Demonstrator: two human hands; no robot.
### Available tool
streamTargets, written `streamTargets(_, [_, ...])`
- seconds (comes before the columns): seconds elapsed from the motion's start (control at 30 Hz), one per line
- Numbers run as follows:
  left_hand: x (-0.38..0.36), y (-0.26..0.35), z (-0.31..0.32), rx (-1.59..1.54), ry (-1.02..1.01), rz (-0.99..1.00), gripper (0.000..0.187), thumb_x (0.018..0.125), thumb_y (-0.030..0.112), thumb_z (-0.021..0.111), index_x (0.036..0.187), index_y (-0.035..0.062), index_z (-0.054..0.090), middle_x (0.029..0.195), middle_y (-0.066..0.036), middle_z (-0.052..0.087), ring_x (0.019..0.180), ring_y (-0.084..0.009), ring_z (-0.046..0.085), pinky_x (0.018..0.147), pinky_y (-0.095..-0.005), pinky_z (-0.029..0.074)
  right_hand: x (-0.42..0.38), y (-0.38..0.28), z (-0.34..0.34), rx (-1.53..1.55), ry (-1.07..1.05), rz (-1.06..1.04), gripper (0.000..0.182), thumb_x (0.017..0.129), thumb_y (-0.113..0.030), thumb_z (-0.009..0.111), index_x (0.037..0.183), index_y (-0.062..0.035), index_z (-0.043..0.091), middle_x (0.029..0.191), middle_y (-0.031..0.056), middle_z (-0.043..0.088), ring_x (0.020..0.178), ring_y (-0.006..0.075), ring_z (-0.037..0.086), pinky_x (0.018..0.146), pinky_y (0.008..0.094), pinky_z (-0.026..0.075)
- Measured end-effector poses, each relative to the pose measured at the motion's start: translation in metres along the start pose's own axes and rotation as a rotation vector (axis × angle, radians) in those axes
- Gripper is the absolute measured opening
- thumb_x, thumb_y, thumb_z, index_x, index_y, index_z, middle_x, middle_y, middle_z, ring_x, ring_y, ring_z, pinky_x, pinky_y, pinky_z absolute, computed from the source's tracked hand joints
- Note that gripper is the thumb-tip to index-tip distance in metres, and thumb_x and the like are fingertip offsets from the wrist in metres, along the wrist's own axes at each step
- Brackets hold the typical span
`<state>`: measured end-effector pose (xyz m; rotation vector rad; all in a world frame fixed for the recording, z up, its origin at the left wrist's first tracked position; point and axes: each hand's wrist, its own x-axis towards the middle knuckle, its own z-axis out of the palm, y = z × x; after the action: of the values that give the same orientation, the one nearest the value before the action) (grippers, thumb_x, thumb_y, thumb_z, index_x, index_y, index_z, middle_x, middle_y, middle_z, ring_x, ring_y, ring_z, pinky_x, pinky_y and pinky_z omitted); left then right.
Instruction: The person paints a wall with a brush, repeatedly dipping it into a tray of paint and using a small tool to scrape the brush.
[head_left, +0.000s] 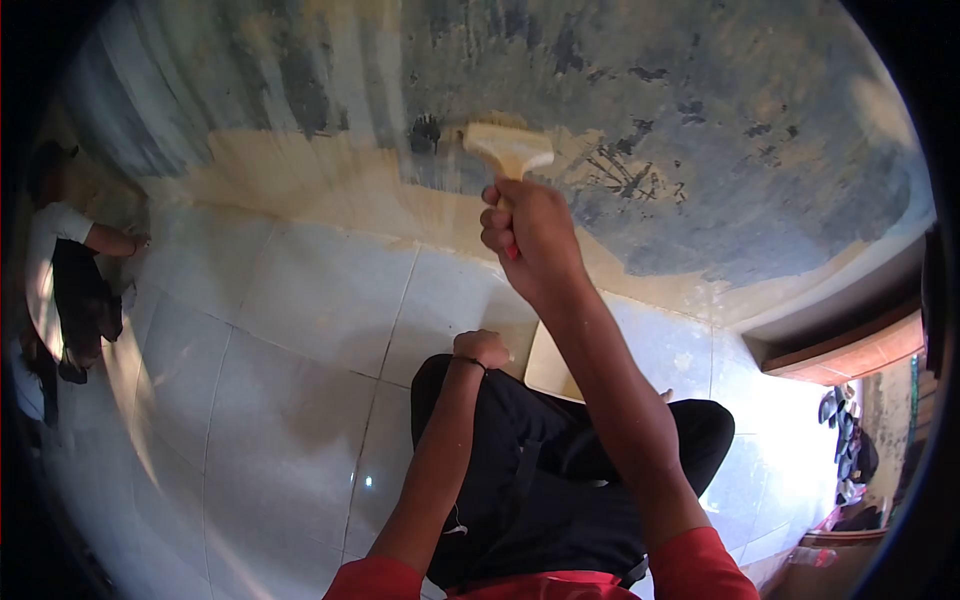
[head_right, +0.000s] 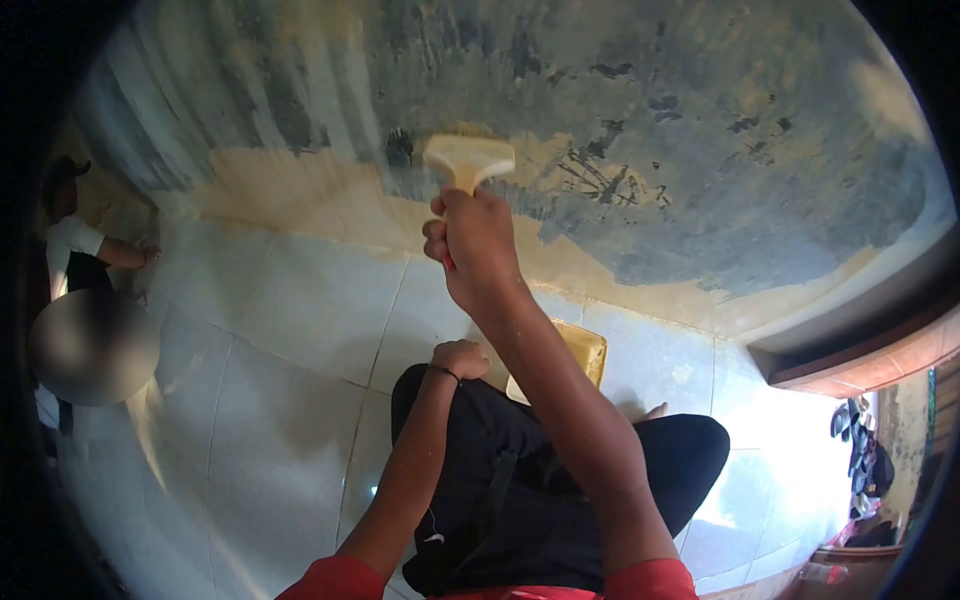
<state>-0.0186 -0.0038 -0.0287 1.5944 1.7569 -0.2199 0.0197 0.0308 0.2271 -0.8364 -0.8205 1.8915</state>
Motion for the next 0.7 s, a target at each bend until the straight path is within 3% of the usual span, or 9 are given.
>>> streamTargets(0.17, [-0.013, 0.002, -0.004, 0.041, 0.022, 0.001, 0.038, 0.08, 0.028, 0.048, 0.108, 0.0099, 0.065, 0.115, -0.013, 0.062, 0.107, -0.0292, 0.06, 0.088, -0.0393, 0.048, -0.041, -0.072, 0.038, -0.141, -0.034, -0.242, 0.013, 0.088, -0.011, 0.048, 0.081, -0.0003, 0.048, 0.056, 0.0008, 0.04, 0.041, 0.0063, 0.031, 0.035, 0.0195, 0.022])
streamTargets(0.23, [-0.016, -0.001, -0.002, 0.015, 0.042, 0.013, 0.047, 0.081, 0.039, 0.046, 0.108, 0.0054, 0.064, 0.113, -0.018, 0.062, 0.106, -0.0334, 0.059, 0.091, -0.0419, 0.046, -0.056, -0.105, 0.045, -0.224, -0.074, -0.354, 0.017, 0.091, -0.016, 0.049, 0.088, 0.0007, 0.05, 0.058, 0.0014, 0.041, 0.042, 0.0053, 0.032, 0.034, 0.0188, 0.023])
streamTargets(0.33, [-0.02, 0.0, -0.002, 0.001, 0.055, 0.006, 0.048, 0.081, 0.041, 0.047, 0.107, 0.0052, 0.064, 0.113, -0.018, 0.062, 0.105, -0.0338, 0.059, 0.091, -0.042, 0.046, -0.066, -0.151, 0.049, -0.31, -0.12, -0.563, 0.024, 0.095, -0.023, 0.047, 0.1, 0.0007, 0.051, 0.066, 0.0043, 0.047, 0.043, 0.0047, 0.033, 0.033, 0.0188, 0.024])
streamTargets(0.4, [-0.022, 0.002, -0.003, 0.015, 0.056, -0.001, 0.045, 0.081, 0.038, 0.048, 0.108, 0.0061, 0.064, 0.113, -0.017, 0.062, 0.106, -0.0329, 0.059, 0.091, -0.0413, 0.046, -0.071, -0.181, 0.049, -0.353, -0.098, -0.623, 0.028, 0.097, -0.026, 0.042, 0.095, 0.001, 0.049, 0.062, 0.0026, 0.044, 0.041, 0.0053, 0.032, 0.034, 0.0183, 0.025])
streamTargets(0.43, [-0.021, 0.002, -0.002, 0.024, 0.055, -0.012, 0.043, 0.081, 0.036, 0.049, 0.109, 0.0071, 0.064, 0.114, -0.016, 0.062, 0.107, -0.0319, 0.059, 0.09, -0.0406, 0.047, -0.07, -0.194, 0.046, -0.398, -0.079, -0.675, 0.034, 0.099, -0.03, 0.036, 0.091, 0.0013, 0.048, 0.057, 0.0009, 0.041, 0.04, 0.0059, 0.03, 0.034, 0.0179, 0.025])
streamTargets(0.57, [-0.016, 0.0, 0.001, 0.006, 0.054, -0.001, 0.049, 0.08, 0.044, 0.049, 0.105, 0.0062, 0.066, 0.112, -0.019, 0.062, 0.105, -0.0345, 0.059, 0.091, -0.0418, 0.046, -0.035, -0.235, 0.012, -0.406, -0.093, -0.767, 0.038, 0.099, -0.033, 0.038, 0.091, 0.0018, 0.05, 0.056, -0.0007, 0.04, 0.041, 0.0061, 0.032, 0.036, 0.0173, 0.026])
streamTargets(0.7, [-0.014, 0.0, 0.0, 0.017, 0.051, -0.026, 0.046, 0.079, 0.042, 0.05, 0.105, 0.007, 0.066, 0.11, -0.019, 0.063, 0.104, -0.0338, 0.06, 0.09, -0.0414, 0.047, -0.008, -0.238, -0.041, -0.382, -0.082, -0.79, 0.036, 0.098, -0.034, 0.042, 0.093, 0.0007, 0.05, 0.066, 0.0023, 0.044, 0.043, 0.0074, 0.038, 0.035, 0.0193, 0.031])
